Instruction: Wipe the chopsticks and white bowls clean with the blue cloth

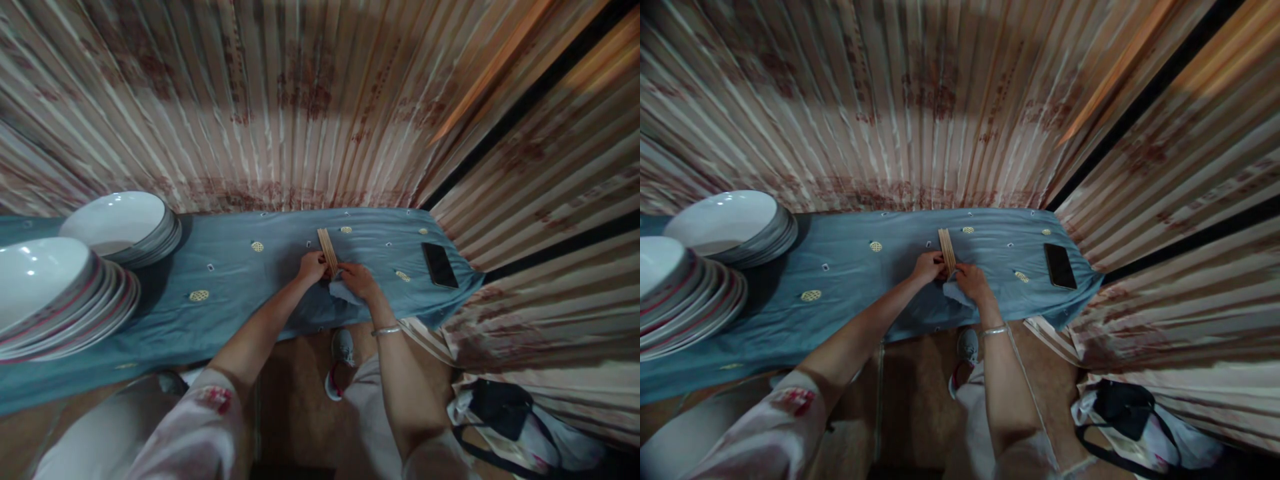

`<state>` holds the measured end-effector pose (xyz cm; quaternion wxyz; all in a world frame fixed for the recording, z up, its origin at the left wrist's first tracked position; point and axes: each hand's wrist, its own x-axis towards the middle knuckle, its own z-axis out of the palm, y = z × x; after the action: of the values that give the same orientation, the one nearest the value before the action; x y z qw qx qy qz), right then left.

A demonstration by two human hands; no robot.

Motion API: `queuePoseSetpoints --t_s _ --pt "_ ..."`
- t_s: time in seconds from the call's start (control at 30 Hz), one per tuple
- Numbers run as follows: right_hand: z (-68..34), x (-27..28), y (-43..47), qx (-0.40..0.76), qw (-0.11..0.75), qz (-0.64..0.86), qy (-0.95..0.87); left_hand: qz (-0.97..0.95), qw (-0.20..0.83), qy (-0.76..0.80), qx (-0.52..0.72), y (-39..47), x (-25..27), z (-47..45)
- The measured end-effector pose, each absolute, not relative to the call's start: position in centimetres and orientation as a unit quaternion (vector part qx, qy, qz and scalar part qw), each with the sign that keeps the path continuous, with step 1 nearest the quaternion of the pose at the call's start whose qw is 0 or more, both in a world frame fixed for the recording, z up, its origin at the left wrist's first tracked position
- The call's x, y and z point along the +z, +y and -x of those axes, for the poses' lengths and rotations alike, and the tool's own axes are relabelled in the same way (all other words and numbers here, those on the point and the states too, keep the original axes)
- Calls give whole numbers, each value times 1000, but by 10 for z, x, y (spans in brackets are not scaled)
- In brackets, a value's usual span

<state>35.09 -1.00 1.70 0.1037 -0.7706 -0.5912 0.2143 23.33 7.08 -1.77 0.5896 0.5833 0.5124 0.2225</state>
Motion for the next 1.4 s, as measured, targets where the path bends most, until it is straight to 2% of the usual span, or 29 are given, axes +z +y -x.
queuePoseSetpoints --t_s 0.27,0.63,1.17,1.4 --pt "-361 15 -11 218 137 777 -575 -563 612 503 235 67 -18 -230" --pt "-363 10 -11 221 277 742 -570 -513 630 500 300 54 -26 -215" --pt "-255 6 -2 282 301 648 -640 -403 701 462 364 7 -22 -102" --pt "-218 -6 6 326 318 616 -643 -387 700 437 412 3 -22 -67"
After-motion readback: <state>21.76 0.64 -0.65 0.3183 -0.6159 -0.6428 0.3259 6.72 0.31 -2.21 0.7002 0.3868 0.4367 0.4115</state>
